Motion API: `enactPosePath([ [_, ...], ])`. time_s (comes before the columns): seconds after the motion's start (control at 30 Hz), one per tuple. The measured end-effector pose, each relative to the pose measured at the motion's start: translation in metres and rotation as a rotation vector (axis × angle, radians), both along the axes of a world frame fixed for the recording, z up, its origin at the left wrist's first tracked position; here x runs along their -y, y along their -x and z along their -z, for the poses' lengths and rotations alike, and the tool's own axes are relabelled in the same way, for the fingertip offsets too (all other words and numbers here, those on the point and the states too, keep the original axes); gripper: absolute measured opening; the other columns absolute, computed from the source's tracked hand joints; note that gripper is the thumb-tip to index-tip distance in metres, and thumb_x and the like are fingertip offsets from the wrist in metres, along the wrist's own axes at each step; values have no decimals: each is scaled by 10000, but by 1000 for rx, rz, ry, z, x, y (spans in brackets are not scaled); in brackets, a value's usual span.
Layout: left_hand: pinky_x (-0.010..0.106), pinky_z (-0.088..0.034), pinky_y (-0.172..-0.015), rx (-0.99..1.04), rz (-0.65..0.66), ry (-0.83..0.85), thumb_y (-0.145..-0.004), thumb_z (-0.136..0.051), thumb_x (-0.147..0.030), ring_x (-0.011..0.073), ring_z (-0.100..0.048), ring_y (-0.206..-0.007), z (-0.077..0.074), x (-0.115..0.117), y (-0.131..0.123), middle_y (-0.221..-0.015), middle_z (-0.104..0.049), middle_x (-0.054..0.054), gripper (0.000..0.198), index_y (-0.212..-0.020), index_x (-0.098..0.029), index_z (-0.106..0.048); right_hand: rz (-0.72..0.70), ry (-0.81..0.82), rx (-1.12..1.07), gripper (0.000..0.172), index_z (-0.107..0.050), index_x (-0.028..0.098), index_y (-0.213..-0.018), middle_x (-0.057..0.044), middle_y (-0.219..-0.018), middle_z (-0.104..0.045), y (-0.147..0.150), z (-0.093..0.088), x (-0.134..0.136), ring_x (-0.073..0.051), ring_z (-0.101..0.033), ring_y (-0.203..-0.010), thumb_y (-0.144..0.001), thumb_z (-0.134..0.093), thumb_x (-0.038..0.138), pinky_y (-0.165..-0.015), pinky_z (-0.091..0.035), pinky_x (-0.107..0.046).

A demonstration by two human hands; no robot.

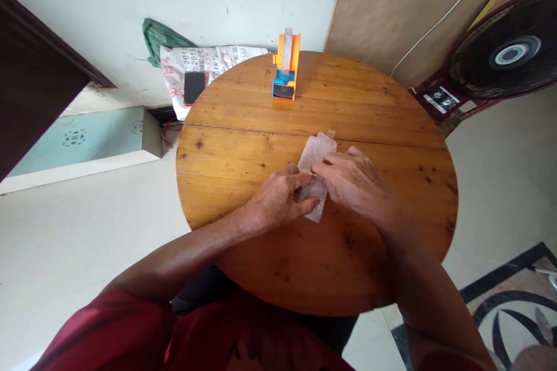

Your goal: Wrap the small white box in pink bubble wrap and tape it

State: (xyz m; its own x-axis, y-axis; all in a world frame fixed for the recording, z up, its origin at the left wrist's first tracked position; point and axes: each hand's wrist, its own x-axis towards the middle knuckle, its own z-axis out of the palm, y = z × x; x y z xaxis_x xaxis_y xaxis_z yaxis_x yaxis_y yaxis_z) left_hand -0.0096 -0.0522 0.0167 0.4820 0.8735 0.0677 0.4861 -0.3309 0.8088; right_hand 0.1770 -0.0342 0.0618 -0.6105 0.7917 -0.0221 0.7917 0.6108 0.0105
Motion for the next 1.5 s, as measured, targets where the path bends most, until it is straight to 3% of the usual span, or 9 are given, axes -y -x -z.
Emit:
enactPosePath([
  [0.2, 231, -439, -638, -26, -15, -7, -795, -729, -277, 92, -493, -660, 2, -1, 0, -802, -562, -1, 220, -988, -175, -745, 70, -54, -73, 245, -661, 198, -861, -50, -816, -644, -6, 1, 1, -172, -467, -648, -888, -450, 76, -681, -280, -344],
  [0.37, 238, -432, -636, -23, 4, -18, -800, -715, -260, 94, -489, -662, 0, -3, 0, -812, -560, 5, 178, -949, -165, -731, 98, -26, -127, 255, -685, 204, -896, -56, -854, -664, 0, 11, -2, -175, -488, -675, -925, -443, 128, -661, -290, -330],
  [0.6, 207, -406, -601, 32, -19, -37, -792, -707, -214, 81, -450, -627, 2, 0, -1, -759, -531, -43, 406, -1186, -199, -609, 106, 121, -239, 253, -710, 205, -915, -54, -900, -706, -1, 24, -8, -179, -581, -754, -931, -464, 147, -697, -360, -304],
  [0.73, 227, -424, -636, 5, 7, -79, -808, -710, -209, 86, -485, -656, 2, 0, 0, -808, -550, -7, 244, -1052, -193, -720, 116, 202, -348, 333, -723, 220, -1070, -58, -1022, -739, -5, 21, -8, -191, -644, -856, -895, -463, 107, -759, -423, -304],
  [0.83, 232, -425, -631, -15, -17, -54, -809, -729, -244, 89, -495, -646, 1, 0, 1, -798, -548, -3, 258, -1060, -185, -744, 250, 187, -514, 387, -681, 241, -1212, -42, -982, -749, -15, 20, -10, -181, -652, -798, -879, -504, 153, -737, -460, -302],
  [0.97, 224, -434, -635, -9, -18, -44, -809, -736, -260, 82, -503, -631, 0, 0, 1, -792, -556, -5, 240, -1035, -182, -750, 552, 96, -642, 226, -736, 213, -992, -55, -871, -752, -34, 28, -22, -204, -649, -741, -858, -587, 317, -697, -481, -337],
  [1.07, 225, -449, -647, 4, -18, -57, -810, -731, -250, 87, -516, -647, 3, 0, 0, -799, -566, -1, 234, -1036, -192, -748, 681, 104, -578, 275, -729, 208, -863, -68, -835, -750, -36, 36, -33, -223, -651, -746, -848, -620, 461, -683, -469, -349],
  [1.3, 242, -445, -642, 21, -7, -74, -805, -728, -255, 82, -491, -617, 10, -2, -1, -805, -566, 2, 248, -1041, -181, -749, 731, 47, -473, 356, -631, 237, -706, -51, -753, -713, -14, 44, -44, -201, -583, -658, -783, -663, 583, -575, -369, -316],
  [1.5, 236, -425, -621, 9, -3, -61, -801, -733, -250, 81, -489, -616, 7, -2, -1, -802, -556, -2, 262, -1053, -177, -748, 700, 133, -730, 252, -578, 216, -725, -18, -733, -656, -17, 52, -46, -183, -583, -694, -734, -684, 445, -661, -442, -324],
])
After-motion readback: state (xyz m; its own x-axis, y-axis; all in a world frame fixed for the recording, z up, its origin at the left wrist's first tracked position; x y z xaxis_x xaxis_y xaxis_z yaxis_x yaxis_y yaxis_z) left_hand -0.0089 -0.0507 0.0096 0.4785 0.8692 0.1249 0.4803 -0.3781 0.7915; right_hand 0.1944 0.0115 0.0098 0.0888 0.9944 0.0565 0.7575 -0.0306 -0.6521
